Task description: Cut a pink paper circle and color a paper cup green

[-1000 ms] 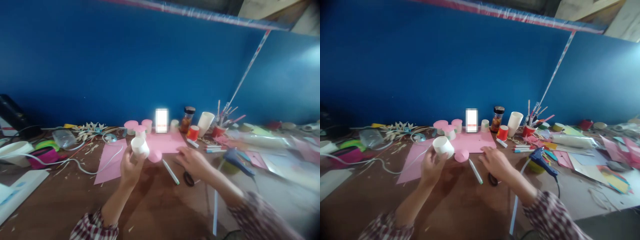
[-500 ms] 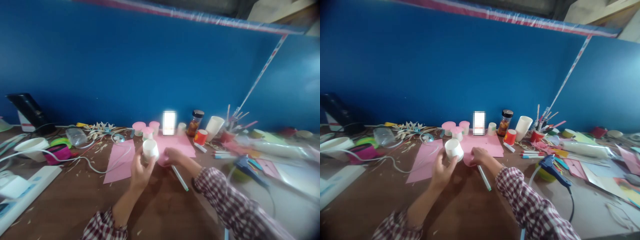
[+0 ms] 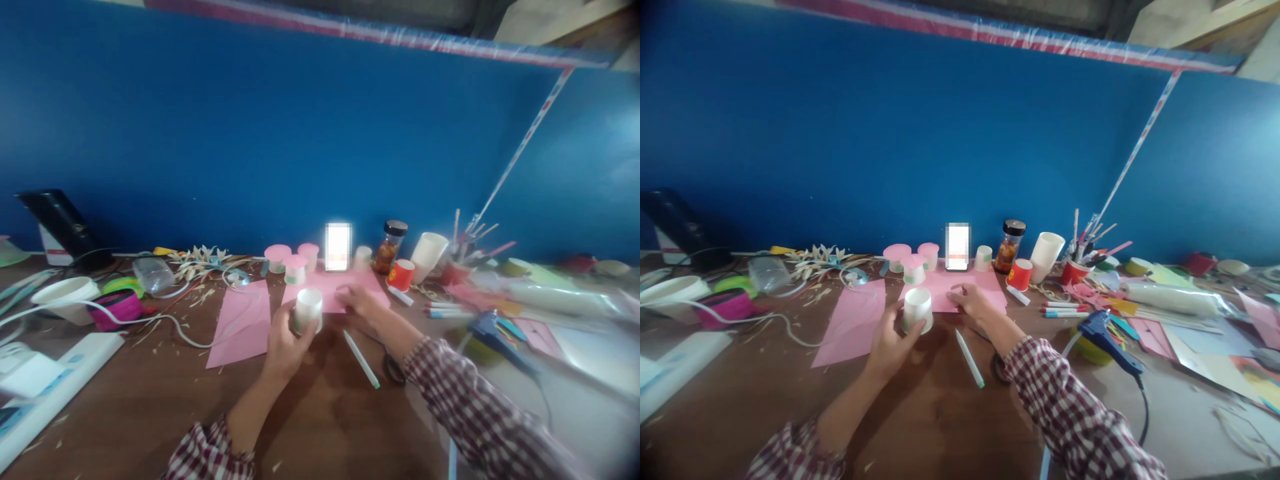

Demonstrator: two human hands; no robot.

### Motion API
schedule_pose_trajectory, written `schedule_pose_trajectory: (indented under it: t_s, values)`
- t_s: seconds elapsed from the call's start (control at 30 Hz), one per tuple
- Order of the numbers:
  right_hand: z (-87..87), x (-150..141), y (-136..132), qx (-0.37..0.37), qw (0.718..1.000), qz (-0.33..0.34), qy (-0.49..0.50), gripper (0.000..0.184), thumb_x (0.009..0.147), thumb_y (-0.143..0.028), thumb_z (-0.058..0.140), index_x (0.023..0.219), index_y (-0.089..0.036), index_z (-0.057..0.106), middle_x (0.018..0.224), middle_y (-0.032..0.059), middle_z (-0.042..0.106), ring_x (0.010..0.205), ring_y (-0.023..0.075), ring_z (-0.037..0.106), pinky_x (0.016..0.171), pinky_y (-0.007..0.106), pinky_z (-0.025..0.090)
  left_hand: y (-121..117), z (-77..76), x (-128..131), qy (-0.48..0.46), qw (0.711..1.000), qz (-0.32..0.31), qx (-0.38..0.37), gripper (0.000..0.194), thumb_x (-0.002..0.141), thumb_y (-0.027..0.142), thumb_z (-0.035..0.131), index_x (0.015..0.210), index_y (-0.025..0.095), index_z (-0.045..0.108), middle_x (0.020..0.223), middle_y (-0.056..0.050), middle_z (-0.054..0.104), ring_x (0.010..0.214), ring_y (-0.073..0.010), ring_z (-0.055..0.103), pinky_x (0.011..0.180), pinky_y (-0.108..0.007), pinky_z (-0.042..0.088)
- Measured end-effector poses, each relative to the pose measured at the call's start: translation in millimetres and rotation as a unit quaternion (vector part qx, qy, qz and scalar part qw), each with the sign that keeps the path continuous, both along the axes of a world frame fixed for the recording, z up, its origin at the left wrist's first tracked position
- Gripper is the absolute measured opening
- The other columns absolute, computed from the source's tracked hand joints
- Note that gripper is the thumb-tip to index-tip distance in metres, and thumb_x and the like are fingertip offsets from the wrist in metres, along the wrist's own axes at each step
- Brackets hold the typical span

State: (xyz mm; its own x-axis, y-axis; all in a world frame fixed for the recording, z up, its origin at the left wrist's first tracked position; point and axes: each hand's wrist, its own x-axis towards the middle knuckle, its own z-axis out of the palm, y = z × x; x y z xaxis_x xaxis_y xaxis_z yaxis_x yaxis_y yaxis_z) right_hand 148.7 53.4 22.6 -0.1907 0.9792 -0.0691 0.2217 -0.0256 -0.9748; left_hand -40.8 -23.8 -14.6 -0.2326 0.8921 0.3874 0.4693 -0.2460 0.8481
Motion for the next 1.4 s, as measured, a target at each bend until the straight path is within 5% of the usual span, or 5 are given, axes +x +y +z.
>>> schedule_pose_trajectory:
  t_s: [0.33, 0.53, 0.73, 0.93, 1.4]
  values:
    - [19.6, -18, -35, -0.015, 0.989, -0.013, 0.144, 0.031, 0.07, -0.048, 0.071, 0.075, -0.018, 0.067, 0.071, 0.0011, 0.064, 0.067, 0.0148, 0.059, 0.06, 0.025, 0.047, -5, -1.6, 9, 0.022, 0.995, -0.079, -0.06, 0.051, 0.073, 0.036, 0.066, 0.119, 0.018, 0.053, 0.111, -0.01, 0.064, 0.098, -0.0242, 0.061, 0.086, -0.039, 0.049]
    - [17.8, -22, -39, -0.033, 0.991, 0.021, 0.13, 0.032, 0.073, -0.047, 0.068, 0.083, -0.016, 0.072, 0.077, 0.0046, 0.068, 0.077, 0.019, 0.062, 0.065, 0.029, 0.049, -3, -5.7, 8, 0.031, 0.995, -0.078, -0.055, 0.051, 0.072, 0.036, 0.066, 0.118, 0.018, 0.054, 0.113, -0.011, 0.064, 0.101, -0.0252, 0.061, 0.088, -0.04, 0.048]
    - [6.3, -25, -40, -0.028, 0.994, 0.015, 0.102, 0.038, 0.071, -0.036, 0.073, 0.102, -0.016, 0.07, 0.097, 0.0062, 0.07, 0.085, 0.0179, 0.062, 0.074, 0.029, 0.051, -6, -8.4, 8, 0.045, 0.994, -0.063, -0.077, 0.074, 0.072, 0.039, 0.067, 0.137, 0.019, 0.037, 0.118, -0.013, 0.061, 0.11, -0.0281, 0.058, 0.091, -0.042, 0.047]
    - [1.7, -26, -42, -0.022, 0.996, 0.034, 0.076, 0.033, 0.078, -0.035, 0.066, 0.104, -0.016, 0.069, 0.09, 0.0047, 0.07, 0.079, 0.0174, 0.063, 0.067, 0.028, 0.052, -10, -3.5, 9, 0.066, 0.992, -0.075, -0.076, 0.084, 0.075, 0.039, 0.064, 0.146, 0.024, 0.022, 0.12, -0.011, 0.062, 0.109, -0.0283, 0.059, 0.087, -0.042, 0.048]
    - [-4.8, -25, -39, 0.085, 0.993, 0.06, -0.048, 0.032, 0.077, -0.029, 0.064, 0.105, -0.013, 0.068, 0.09, 0.0061, 0.07, 0.083, 0.0205, 0.062, 0.077, 0.033, 0.049, -13, -3.6, 8, 0.118, 0.983, -0.118, -0.075, 0.084, 0.075, 0.026, 0.061, 0.147, 0.024, 0.017, 0.136, -0.013, 0.051, 0.12, -0.0309, 0.052, 0.096, -0.045, 0.042]
